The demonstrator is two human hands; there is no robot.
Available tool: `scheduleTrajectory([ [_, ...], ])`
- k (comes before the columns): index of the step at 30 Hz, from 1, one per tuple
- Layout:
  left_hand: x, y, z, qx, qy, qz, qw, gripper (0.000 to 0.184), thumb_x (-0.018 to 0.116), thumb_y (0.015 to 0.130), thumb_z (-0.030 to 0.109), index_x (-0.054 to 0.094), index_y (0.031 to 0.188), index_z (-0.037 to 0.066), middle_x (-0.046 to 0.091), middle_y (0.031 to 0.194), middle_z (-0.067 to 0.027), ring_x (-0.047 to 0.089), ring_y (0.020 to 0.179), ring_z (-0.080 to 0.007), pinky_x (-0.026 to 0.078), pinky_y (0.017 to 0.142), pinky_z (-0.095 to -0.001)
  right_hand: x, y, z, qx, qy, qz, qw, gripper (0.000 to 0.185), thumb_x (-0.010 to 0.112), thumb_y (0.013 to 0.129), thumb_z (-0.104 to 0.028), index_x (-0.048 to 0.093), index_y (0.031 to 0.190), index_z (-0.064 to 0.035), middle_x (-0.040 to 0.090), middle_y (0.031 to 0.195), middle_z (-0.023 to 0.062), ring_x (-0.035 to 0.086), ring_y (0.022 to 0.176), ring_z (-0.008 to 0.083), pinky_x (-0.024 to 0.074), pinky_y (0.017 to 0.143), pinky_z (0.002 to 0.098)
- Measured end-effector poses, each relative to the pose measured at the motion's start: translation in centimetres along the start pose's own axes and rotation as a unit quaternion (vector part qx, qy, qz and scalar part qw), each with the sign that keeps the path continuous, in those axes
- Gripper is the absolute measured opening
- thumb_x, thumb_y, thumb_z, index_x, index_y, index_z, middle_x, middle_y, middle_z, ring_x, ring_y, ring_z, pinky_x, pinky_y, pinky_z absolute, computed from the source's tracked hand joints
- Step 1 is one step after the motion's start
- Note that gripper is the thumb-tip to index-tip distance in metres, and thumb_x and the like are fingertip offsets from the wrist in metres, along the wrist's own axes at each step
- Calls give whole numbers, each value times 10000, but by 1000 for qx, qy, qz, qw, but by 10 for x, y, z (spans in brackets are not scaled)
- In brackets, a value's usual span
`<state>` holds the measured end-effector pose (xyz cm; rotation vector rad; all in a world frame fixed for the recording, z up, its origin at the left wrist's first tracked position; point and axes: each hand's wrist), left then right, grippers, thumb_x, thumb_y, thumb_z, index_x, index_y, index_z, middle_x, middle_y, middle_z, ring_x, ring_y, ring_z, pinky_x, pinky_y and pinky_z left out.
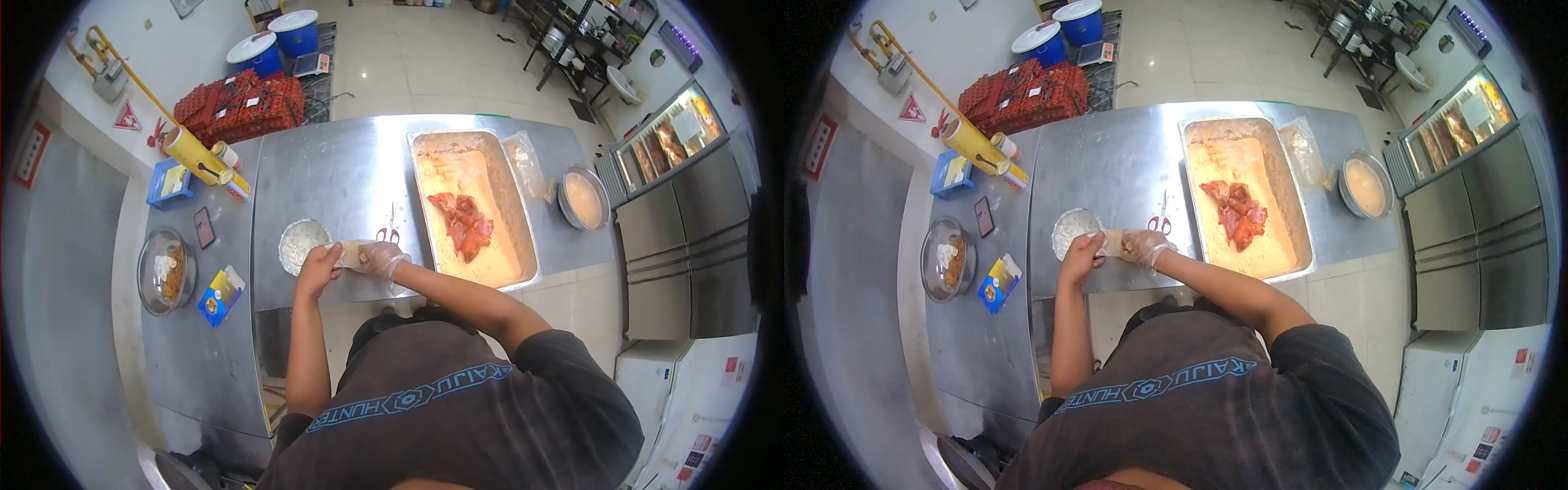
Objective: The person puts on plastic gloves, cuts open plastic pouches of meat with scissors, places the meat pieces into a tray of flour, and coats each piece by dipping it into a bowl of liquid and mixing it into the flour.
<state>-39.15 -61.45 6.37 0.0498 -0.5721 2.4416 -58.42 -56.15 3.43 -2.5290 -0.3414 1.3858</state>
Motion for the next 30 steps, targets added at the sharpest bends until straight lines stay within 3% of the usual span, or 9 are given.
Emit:
scheduleTrajectory([
  [4, -1, 2, 4, 0, -5, 29, 1000, 326, 551, 1033, 303, 649, 920, 13, 531, 704, 25, 405, 542, -59, 334, 478, -230, 1, 0, 10, -89, 56, 46, 993, 370, 646, 870, -411, 673, 1054, -91, 708, 901, 187, 694, 861, 362, 537, 765, 438],
  [7, -3, 3, 7, 6, -10, 22, 1000, 324, 550, 1034, 301, 647, 918, 14, 532, 709, 25, 405, 549, -59, 333, 478, -230, -8, -1, 3, -53, 55, 35, 997, 394, 633, 880, -465, 687, 1050, -113, 717, 906, 172, 699, 829, 363, 543, 757, 455],
  [13, 1, 6, 12, 19, -7, 49, 999, 324, 533, 1042, 292, 647, 919, 16, 527, 699, 27, 392, 533, -57, 324, 467, -232, -45, -26, 1, -38, 124, 105, 986, 281, 706, 872, -314, 705, 915, -36, 704, 884, 200, 695, 792, 333, 542, 748, 385],
  [16, 3, 4, 19, 22, -2, 64, 998, 332, 518, 1050, 293, 645, 914, 17, 526, 690, 29, 390, 523, -55, 313, 459, -230, -66, -57, 18, 14, 335, 158, 929, 241, 727, 877, -258, 693, 894, -20, 708, 870, 156, 683, 761, 241, 535, 748, 346],
  [18, 1, 2, 20, 36, -5, 54, 998, 338, 510, 1054, 294, 644, 916, 17, 525, 684, 31, 396, 522, -53, 307, 454, -227, -77, -85, 44, -59, 550, 184, 813, 238, 713, 905, -259, 678, 879, -24, 691, 882, 88, 646, 778, 149, 531, 754, 310],
  [22, 0, 5, 14, 34, 6, 59, 998, 341, 502, 1057, 298, 647, 933, 15, 526, 677, 27, 402, 519, -52, 301, 448, -226, -119, -143, 85, 188, 430, 228, 853, 198, 686, 926, -201, 650, 882, -12, 672, 832, 50, 635, 727, 129, 530, 655, 279],
  [24, 3, 5, 16, 32, 11, 61, 998, 337, 501, 1057, 291, 647, 927, 16, 531, 677, 25, 399, 515, -54, 303, 446, -228, -77, -158, 162, 154, 470, 312, 811, 219, 722, 907, -220, 652, 875, -14, 655, 785, 42, 618, 661, 125, 505, 567, 283],
  [26, 5, 4, 18, 16, 20, 73, 997, 330, 502, 1056, 285, 648, 925, 19, 533, 678, 24, 401, 516, -55, 305, 446, -227, -61, -179, 215, 225, 437, 319, 810, 262, 754, 885, -255, 650, 875, -15, 649, 772, 42, 607, 636, 127, 492, 539, 286],
  [30, 3, 7, 20, 7, 48, 51, 998, 322, 507, 1052, 296, 652, 945, 29, 554, 698, 27, 413, 527, -52, 314, 454, -223, -80, -207, 221, 343, 448, 323, 760, 367, 795, 843, -346, 645, 896, -16, 635, 749, 56, 583, 579, 129, 473, 513, 280],
])
Point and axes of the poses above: each hand's wrist, its own y-axis towards the middle knuckle, its own x-axis out of the palm, z = x × y
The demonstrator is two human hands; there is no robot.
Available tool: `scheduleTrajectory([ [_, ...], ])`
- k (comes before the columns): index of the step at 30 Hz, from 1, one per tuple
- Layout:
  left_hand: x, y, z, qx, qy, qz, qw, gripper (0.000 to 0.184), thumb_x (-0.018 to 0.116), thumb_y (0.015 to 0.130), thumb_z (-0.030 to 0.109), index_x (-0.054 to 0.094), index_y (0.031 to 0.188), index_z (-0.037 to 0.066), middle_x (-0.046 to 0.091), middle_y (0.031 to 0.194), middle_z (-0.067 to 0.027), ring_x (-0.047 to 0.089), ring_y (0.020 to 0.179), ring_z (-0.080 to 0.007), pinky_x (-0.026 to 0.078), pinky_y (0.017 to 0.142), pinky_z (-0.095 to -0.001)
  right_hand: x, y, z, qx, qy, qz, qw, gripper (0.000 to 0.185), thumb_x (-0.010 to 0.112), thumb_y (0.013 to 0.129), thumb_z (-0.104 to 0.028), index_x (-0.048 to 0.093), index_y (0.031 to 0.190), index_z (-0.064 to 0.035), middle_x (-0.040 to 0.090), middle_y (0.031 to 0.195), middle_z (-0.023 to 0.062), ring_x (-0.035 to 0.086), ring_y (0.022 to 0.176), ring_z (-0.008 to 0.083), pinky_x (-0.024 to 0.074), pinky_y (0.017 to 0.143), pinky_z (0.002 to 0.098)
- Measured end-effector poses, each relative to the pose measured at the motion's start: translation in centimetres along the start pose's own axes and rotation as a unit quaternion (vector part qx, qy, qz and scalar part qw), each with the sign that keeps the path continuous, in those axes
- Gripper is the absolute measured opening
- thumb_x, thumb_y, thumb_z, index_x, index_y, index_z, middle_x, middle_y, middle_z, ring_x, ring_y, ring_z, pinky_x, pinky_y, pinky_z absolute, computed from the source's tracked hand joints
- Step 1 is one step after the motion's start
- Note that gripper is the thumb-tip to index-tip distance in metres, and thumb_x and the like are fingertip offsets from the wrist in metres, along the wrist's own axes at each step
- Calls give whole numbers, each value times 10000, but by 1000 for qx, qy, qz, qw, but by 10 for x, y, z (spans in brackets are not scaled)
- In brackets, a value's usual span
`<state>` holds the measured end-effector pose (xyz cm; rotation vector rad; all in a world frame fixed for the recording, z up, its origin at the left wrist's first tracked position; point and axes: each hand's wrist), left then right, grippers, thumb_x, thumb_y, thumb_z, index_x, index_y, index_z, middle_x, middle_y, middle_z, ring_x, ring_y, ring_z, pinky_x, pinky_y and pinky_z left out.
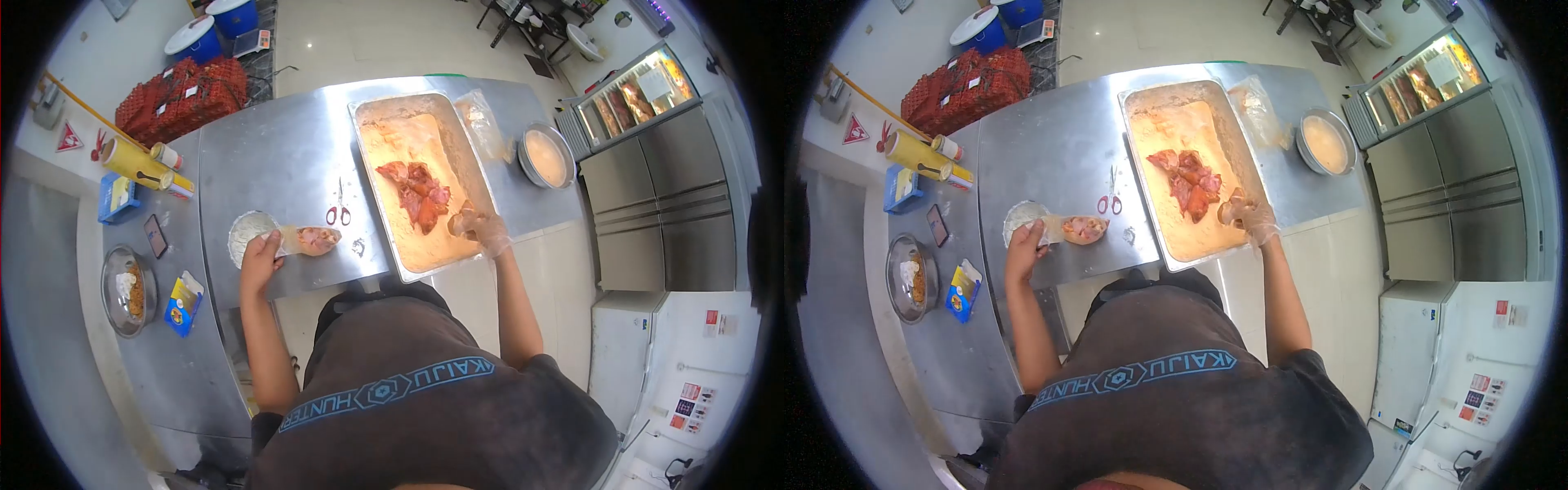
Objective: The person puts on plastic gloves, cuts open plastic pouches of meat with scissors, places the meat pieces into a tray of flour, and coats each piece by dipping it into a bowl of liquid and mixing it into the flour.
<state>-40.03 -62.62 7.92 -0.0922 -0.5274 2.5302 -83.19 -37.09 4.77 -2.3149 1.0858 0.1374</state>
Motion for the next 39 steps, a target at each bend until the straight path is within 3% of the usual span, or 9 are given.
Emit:
scheduleTrajectory([
  [1, -4, 4, -3, 2, 13, -15, 1000, 324, 510, 1049, 312, 653, 960, 35, 570, 715, 28, 422, 536, -50, 316, 460, -220, -9, 1, -12, 25, -184, 27, 982, 360, 774, 848, -346, 652, 936, -18, 645, 758, 94, 603, 622, 171, 483, 547, 319],
  [4, -3, 5, -3, 0, 40, -35, 999, 328, 516, 1044, 331, 655, 968, 44, 583, 725, 35, 435, 545, -47, 326, 468, -221, -7, -27, -29, -301, -451, 209, 814, 291, 706, 898, -291, 668, 978, -14, 666, 805, 144, 622, 702, 225, 495, 629, 364],
  [7, 15, 0, 8, -17, 63, -7, 998, 324, 525, 1039, 330, 652, 957, 44, 572, 706, 37, 442, 545, -48, 336, 470, -227, 47, -50, -70, -292, -191, 77, 934, 195, 648, 917, -187, 673, 1006, -15, 683, 876, 183, 647, 796, 299, 508, 720, 404],
  [11, 14, -2, 2, 14, 140, -12, 990, 336, 536, 1037, 321, 657, 916, 31, 543, 683, 31, 475, 571, -61, 414, 515, -236, 154, -83, -90, -378, -109, -206, 896, 157, 616, 927, -100, 704, 1025, -14, 714, 940, 169, 698, 874, 287, 542, 798, 364],
  [19, 20, -18, 4, -33, 123, -17, 992, 326, 539, 1033, 301, 698, 983, 21, 541, 703, 42, 489, 599, -58, 428, 528, -239, 331, -42, -51, -390, -547, -356, 650, 356, 655, 827, -373, 727, 1069, -122, 730, 985, 147, 706, 939, 296, 537, 828, 435],
  [25, 32, -32, 2, -37, 121, 16, 992, 339, 535, 1030, 308, 693, 983, 12, 543, 716, 40, 497, 619, -55, 460, 560, -234, 335, -55, -31, -271, -452, -365, 767, 343, 629, 866, -413, 722, 1089, -171, 735, 1012, 104, 713, 963, 283, 541, 834, 408],
  [32, 19, -18, 1, -24, 117, 7, 993, 343, 548, 1021, 307, 670, 920, 3, 562, 730, 21, 526, 637, -64, 472, 564, -245, 311, -56, -47, -350, -490, -321, 731, 294, 681, 844, -319, 757, 958, -59, 733, 950, 181, 718, 915, 326, 559, 794, 422],
  [37, 35, -3, 27, 14, 79, 27, 996, 337, 559, 1015, 291, 650, 882, -5, 587, 744, -19, 564, 635, -98, 474, 553, -279, 197, -89, -94, -377, -148, -224, 886, 193, 664, 859, -180, 750, 925, -21, 715, 826, 181, 699, 729, 279, 553, 703, 364],
  [39, 29, 25, 24, 20, 126, 42, 991, 342, 564, 1011, 300, 644, 875, -3, 600, 754, -32, 573, 628, -119, 465, 545, -285, 148, -92, -101, -215, -79, -214, 949, 176, 655, 883, -146, 754, 927, -7, 706, 754, 97, 673, 638, 132, 541, 621, 296],
])
Point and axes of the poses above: each hand's wrist, its own y-axis towards the middle knuckle, its own x-axis out of the palm, z = x × y
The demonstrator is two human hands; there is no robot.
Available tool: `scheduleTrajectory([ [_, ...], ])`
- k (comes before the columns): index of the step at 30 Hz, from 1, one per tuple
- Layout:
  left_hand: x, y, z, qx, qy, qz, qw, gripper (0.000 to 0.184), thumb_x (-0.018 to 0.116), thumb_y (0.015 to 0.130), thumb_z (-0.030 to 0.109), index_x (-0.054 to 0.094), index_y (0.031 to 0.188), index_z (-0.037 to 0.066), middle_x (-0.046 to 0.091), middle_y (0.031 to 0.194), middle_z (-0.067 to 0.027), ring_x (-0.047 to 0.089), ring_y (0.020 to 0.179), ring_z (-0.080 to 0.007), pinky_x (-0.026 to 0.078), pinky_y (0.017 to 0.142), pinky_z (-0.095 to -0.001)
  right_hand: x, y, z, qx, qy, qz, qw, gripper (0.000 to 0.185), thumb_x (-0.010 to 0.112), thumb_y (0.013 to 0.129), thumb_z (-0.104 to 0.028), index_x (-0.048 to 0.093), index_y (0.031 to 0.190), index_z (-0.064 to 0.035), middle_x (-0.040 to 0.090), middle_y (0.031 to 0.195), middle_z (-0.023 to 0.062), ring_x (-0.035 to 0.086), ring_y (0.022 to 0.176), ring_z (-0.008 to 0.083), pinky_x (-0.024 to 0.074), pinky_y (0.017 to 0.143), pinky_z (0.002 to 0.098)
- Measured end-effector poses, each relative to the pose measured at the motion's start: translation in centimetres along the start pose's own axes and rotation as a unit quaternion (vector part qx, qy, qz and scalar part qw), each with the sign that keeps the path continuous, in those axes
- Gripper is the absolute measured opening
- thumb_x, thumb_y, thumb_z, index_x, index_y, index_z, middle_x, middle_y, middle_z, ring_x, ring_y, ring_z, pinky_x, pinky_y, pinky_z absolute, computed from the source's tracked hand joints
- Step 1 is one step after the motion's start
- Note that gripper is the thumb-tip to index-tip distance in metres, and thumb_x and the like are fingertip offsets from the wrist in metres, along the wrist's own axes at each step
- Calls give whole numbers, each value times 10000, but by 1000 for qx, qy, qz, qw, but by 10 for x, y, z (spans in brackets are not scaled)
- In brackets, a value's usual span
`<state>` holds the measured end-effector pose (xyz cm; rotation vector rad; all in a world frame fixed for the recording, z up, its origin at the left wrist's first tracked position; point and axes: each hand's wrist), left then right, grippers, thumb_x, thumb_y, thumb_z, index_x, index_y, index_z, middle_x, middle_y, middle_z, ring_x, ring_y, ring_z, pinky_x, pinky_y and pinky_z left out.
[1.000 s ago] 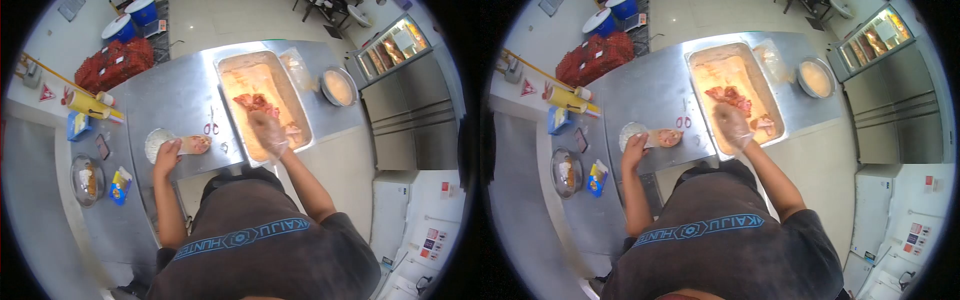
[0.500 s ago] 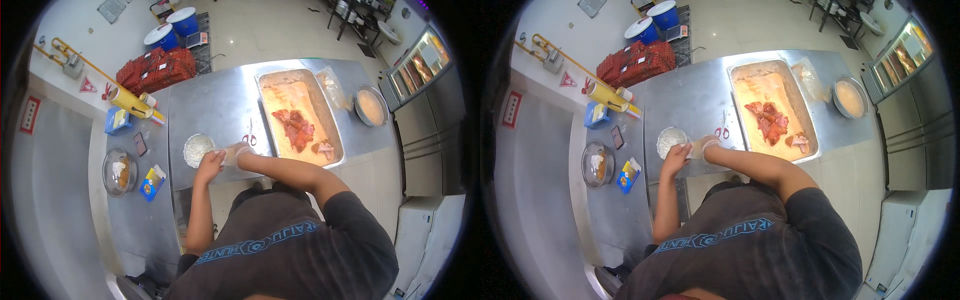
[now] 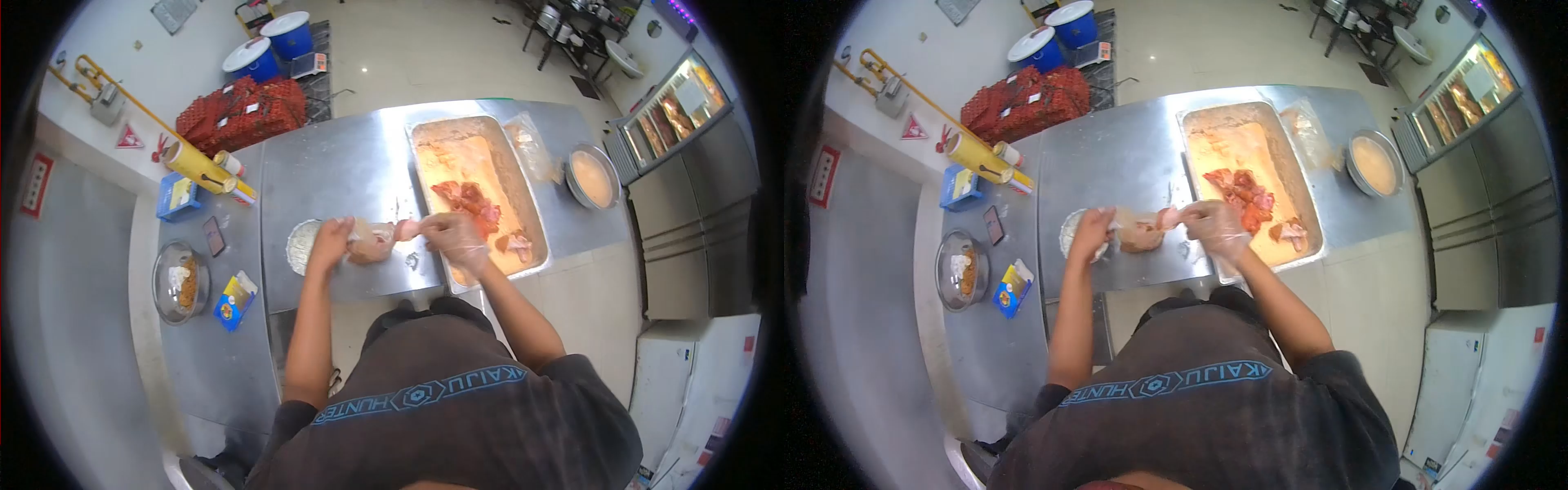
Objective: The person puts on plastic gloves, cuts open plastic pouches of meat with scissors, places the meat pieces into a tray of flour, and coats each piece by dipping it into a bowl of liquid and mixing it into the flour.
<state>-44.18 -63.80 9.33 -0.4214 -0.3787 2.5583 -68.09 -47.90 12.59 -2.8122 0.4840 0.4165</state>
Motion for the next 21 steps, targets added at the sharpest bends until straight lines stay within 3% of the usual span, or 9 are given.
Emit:
scheduleTrajectory([
  [3, -15, 49, 0, 17, 39, 21, 999, 358, 575, 1003, 327, 641, 866, 3, 604, 733, -39, 578, 618, -137, 443, 530, -280, -60, -21, 33, 69, 147, 72, 984, 203, 685, 903, -211, 757, 920, -22, 677, 739, 39, 651, 608, 104, 518, 566, 238],
  [5, -19, 62, 24, 69, 9, 26, 997, 371, 568, 1005, 352, 630, 832, 30, 562, 668, -12, 532, 577, -106, 402, 505, -266, -98, -29, 57, 171, 62, 158, 971, 165, 698, 892, -183, 758, 926, -34, 660, 751, 23, 621, 600, 94, 507, 543, 240],
  [7, -30, 82, 33, 121, 9, 3, 993, 319, 548, 1013, 330, 613, 838, 71, 509, 633, 32, 420, 503, -67, 302, 458, -240, -132, -39, 68, 167, 59, 196, 964, 183, 704, 892, -198, 754, 961, -35, 670, 780, 27, 609, 610, 82, 496, 528, 237],
  [9, -31, 91, 48, 120, -34, -3, 992, 346, 521, 1031, 331, 608, 822, 69, 513, 638, 32, 401, 493, -53, 270, 445, -247, -151, -38, 81, 133, 58, 244, 959, 222, 702, 899, -224, 746, 1010, -37, 680, 808, 32, 609, 636, 76, 494, 531, 237],
  [11, -26, 96, 51, 137, -58, -4, 989, 369, 535, 1029, 343, 596, 796, 63, 496, 623, 24, 431, 511, -65, 309, 460, -252, -158, -26, 111, 64, 57, 306, 948, 278, 690, 912, -260, 733, 1073, -39, 690, 834, 38, 620, 679, 78, 500, 553, 238],
  [14, -8, 99, 37, 112, -89, 65, 988, 390, 534, 1031, 354, 592, 795, 49, 484, 627, 13, 449, 521, -79, 341, 463, -256, -159, -14, 161, 76, 19, 273, 959, 314, 700, 905, -252, 696, 1156, -64, 704, 918, 73, 648, 789, 149, 516, 652, 284],
  [16, -4, 113, -15, 75, -74, 90, 990, 387, 524, 1034, 358, 600, 837, 34, 492, 645, 3, 460, 523, -91, 363, 460, -259, -155, -28, 111, 184, -211, 216, 935, 446, 731, 850, -340, 669, 1220, -98, 706, 1041, 177, 684, 910, 281, 533, 744, 378],
  [19, 0, 116, -90, 13, -42, 110, 993, 373, 510, 1035, 353, 606, 889, 24, 524, 675, -10, 478, 515, -103, 386, 452, -256, -139, -28, 165, 182, -381, 178, 889, 504, 734, 797, -383, 660, 1206, -97, 697, 1052, 219, 670, 998, 365, 524, 825, 447],
  [21, 14, 94, -108, -38, -81, 97, 991, 377, 518, 1029, 357, 589, 845, 35, 527, 664, -10, 485, 509, -99, 381, 445, -254, -135, -18, 200, 147, -428, 173, 874, 441, 692, 794, -367, 675, 1121, -71, 697, 1066, 215, 663, 1040, 360, 511, 894, 449],
])
Point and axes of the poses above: each hand's wrist, its own y-axis towards the middle knuckle, its own x-axis out of the palm, z = x × y
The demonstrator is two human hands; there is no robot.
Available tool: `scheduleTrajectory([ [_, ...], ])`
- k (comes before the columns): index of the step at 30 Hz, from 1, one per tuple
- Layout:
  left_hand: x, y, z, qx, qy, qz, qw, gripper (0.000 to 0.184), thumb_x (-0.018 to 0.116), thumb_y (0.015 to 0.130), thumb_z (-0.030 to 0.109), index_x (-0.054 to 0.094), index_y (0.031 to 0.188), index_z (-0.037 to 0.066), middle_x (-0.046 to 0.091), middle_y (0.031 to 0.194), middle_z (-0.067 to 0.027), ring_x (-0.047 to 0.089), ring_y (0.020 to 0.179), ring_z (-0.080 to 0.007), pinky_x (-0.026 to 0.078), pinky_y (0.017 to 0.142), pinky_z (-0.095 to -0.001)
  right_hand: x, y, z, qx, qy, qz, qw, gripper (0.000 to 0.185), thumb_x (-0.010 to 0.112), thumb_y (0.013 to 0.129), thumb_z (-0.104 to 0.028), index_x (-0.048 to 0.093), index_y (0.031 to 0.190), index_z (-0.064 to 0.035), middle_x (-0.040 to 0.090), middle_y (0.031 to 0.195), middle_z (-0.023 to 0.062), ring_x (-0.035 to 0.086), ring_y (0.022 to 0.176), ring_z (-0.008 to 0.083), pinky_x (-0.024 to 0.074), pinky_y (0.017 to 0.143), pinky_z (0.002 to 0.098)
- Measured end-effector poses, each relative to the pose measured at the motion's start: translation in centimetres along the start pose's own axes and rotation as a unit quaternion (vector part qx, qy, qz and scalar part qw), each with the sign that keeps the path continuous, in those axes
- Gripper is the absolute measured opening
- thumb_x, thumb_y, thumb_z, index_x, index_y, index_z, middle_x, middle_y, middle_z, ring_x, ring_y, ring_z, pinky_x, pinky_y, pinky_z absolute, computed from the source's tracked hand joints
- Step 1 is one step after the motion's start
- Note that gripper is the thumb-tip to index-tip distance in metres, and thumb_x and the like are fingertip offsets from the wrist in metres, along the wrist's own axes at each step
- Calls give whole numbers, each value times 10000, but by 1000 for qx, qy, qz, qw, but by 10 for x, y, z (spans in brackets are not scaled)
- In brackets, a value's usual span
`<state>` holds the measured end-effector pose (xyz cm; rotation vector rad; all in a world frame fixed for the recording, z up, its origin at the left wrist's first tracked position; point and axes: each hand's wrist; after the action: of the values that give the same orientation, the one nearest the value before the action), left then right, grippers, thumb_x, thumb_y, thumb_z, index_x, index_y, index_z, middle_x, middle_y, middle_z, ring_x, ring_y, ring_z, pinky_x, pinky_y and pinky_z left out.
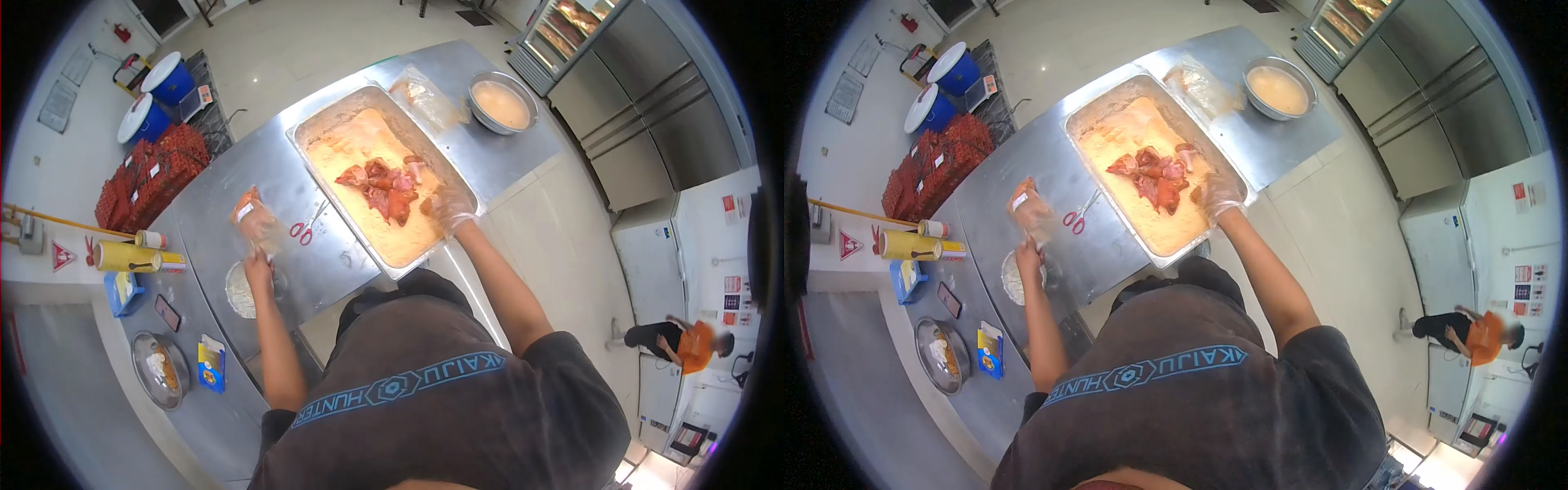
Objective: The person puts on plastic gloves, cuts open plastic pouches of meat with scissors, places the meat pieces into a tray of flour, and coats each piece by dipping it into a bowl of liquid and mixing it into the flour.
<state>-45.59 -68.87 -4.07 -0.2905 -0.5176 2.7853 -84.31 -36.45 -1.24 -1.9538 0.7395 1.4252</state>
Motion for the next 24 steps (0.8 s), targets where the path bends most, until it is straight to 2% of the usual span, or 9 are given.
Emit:
scheduleTrajectory([
  [2, 2, -17, -17, -29, 32, 7, 999, 378, 522, 1028, 359, 581, 831, 42, 526, 660, -10, 487, 508, -94, 379, 441, -255, 17, 16, 5, -27, -45, -36, 998, 479, 678, 783, -403, 684, 1089, -34, 680, 1128, 226, 647, 1105, 336, 503, 937, 428],
  [3, 2, -22, -24, -42, 48, 11, 998, 378, 524, 1027, 360, 578, 824, 45, 525, 657, -10, 488, 508, -92, 378, 440, -256, 21, 17, 5, -33, -72, -62, 995, 430, 651, 822, -368, 689, 1140, -82, 668, 1180, 210, 622, 1175, 305, 498, 960, 418],
  [6, 3, -18, -64, -51, -4, 46, 998, 376, 540, 1022, 373, 579, 831, 51, 521, 643, -12, 483, 491, -95, 376, 427, -262, 32, 22, 0, -25, -83, -69, 994, 284, 588, 866, -296, 701, 1018, -84, 700, 1106, 180, 661, 1064, 325, 510, 912, 435],
  [9, 8, -34, -78, -47, 12, 92, 995, 359, 554, 1019, 380, 582, 942, 30, 544, 690, -27, 519, 552, -117, 427, 497, -274, 64, 55, 31, -229, -153, -178, 945, 320, 566, 893, -323, 707, 1010, -60, 697, 1112, 183, 659, 1068, 339, 509, 920, 437],
  [12, 17, -41, -123, 97, 19, 296, 950, 395, 570, 1012, 389, 556, 1087, 1, 593, 780, -57, 545, 645, -130, 457, 607, -274, 6, 45, 0, -140, -133, -189, 963, 310, 531, 930, -298, 708, 1048, -72, 676, 1137, 184, 653, 1084, 338, 510, 926, 431],
  [15, 34, -107, -68, 21, 69, 280, 957, 441, 577, 1012, 383, 508, 1213, -4, 634, 878, -77, 566, 736, -132, 457, 689, -269, 0, 56, 5, -55, -16, -146, 988, 286, 521, 941, -242, 708, 1051, -56, 675, 1095, 195, 658, 1080, 336, 514, 921, 430],
  [18, 38, -142, -88, 8, 98, 241, 966, 397, 576, 1015, 371, 547, 1171, 7, 652, 900, -80, 574, 733, -124, 455, 660, -269, 17, 85, 13, -118, -70, -106, 985, 287, 575, 899, -186, 678, 1157, -116, 690, 1110, 164, 665, 1062, 339, 520, 918, 449],
  [21, 76, -174, -88, -37, 92, 171, 980, 357, 576, 1018, 340, 584, 1152, 9, 648, 893, -72, 585, 734, -121, 455, 640, -271, -42, 89, -12, -109, 138, -14, 984, 252, 603, 880, -164, 645, 1109, -68, 691, 1003, 177, 677, 993, 360, 530, 884, 445],
  [24, 153, -203, -37, 8, 98, 48, 994, 379, 590, 1013, 300, 597, 1233, -8, 645, 903, -63, 583, 725, -100, 465, 639, -271, -73, 76, -27, -193, -13, 89, 977, 244, 627, 851, -126, 608, 1083, -52, 668, 1045, 194, 676, 966, 378, 529, 881, 431],
])
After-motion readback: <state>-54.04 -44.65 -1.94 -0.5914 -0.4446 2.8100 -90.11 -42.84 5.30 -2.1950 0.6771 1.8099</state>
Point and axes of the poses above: each hand's wrist, its own y-axis towards the middle knuckle, its own x-axis out of the palm, z = x × y
